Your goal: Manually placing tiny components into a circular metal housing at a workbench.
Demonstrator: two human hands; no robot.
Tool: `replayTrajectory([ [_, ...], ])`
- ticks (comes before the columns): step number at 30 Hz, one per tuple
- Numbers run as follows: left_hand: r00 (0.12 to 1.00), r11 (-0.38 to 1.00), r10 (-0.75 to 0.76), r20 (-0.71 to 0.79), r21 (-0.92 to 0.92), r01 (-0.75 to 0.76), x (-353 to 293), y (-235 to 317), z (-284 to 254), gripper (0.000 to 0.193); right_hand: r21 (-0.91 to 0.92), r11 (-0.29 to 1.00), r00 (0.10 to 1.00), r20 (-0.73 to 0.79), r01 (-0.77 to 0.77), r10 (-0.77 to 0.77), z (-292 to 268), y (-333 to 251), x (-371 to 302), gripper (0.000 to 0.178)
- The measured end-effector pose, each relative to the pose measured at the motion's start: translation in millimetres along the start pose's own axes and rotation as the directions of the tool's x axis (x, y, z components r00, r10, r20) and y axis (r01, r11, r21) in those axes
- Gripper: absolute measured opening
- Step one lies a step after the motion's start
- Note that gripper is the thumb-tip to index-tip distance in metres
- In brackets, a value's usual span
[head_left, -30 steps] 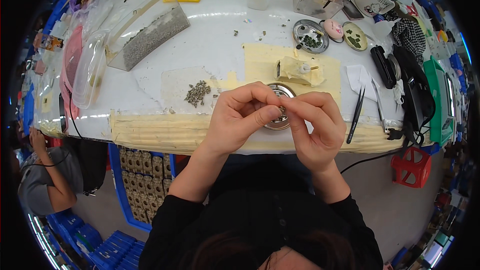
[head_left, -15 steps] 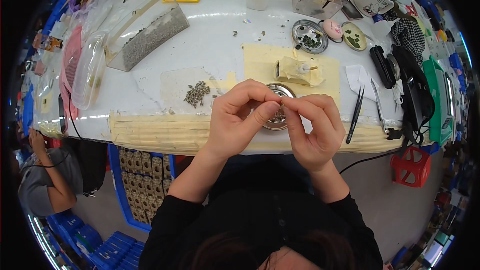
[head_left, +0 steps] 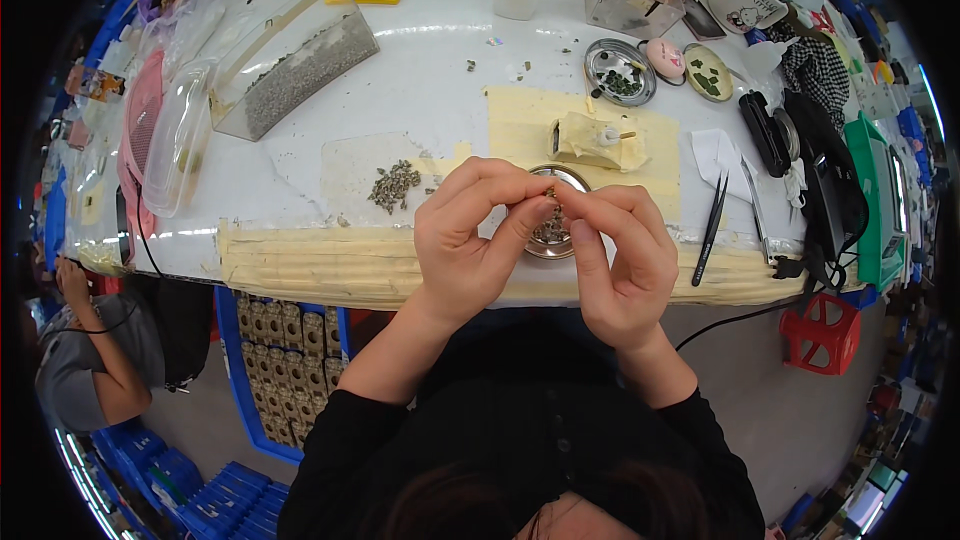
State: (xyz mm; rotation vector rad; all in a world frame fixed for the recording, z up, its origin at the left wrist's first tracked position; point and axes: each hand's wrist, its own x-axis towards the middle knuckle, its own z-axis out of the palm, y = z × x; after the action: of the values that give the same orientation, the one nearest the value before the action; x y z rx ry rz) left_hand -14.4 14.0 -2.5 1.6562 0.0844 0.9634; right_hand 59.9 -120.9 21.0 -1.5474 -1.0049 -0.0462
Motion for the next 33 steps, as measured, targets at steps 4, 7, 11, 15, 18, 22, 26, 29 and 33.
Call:
replayTrajectory([
  [4,0.999,0.999,-0.008,0.046,0.034,0.007,0,4,0,0.019,-0.101,0.994,0.997,-0.063,0.032,-0.039,-1,2,2,0.026],
  [7,0.996,0.999,-0.029,0.081,0.029,0.026,-1,6,-2,0.018,-0.106,0.993,0.996,-0.073,0.048,-0.056,-3,5,4,0.022],
  [11,0.995,0.998,-0.043,0.089,0.046,0.039,0,8,0,0.017,-0.093,0.991,0.993,-0.062,0.091,-0.097,-5,7,6,0.018],
  [15,0.989,0.995,-0.07,0.128,-0.056,0.077,0,0,1,0.019,-0.113,0.987,0.994,-0.005,0.112,-0.113,-12,7,9,0.017],
  [18,0.974,0.978,-0.132,0.184,-0.139,0.159,-1,-1,-1,0.019,-0.094,0.989,0.993,0.049,0.116,-0.112,-17,9,9,0.017],
  [22,0.964,0.965,-0.163,0.209,-0.171,0.2,-1,-2,-4,0.016,-0.127,0.981,0.988,0.061,0.148,-0.141,-17,10,7,0.017],
  [26,0.945,0.917,-0.233,0.229,-0.273,0.292,-1,0,-3,0.014,-0.142,0.974,0.984,0.023,0.176,-0.174,-12,12,6,0.016],
  [29,0.929,0.885,-0.273,0.251,-0.314,0.345,-1,4,-3,0.014,-0.143,0.975,0.985,0.01,0.171,-0.172,-11,10,6,0.016],
  [33,0.93,0.891,-0.261,0.258,-0.306,0.335,-1,3,-3,0.014,-0.154,0.969,0.981,0.02,0.193,-0.192,-12,11,6,0.016],
])
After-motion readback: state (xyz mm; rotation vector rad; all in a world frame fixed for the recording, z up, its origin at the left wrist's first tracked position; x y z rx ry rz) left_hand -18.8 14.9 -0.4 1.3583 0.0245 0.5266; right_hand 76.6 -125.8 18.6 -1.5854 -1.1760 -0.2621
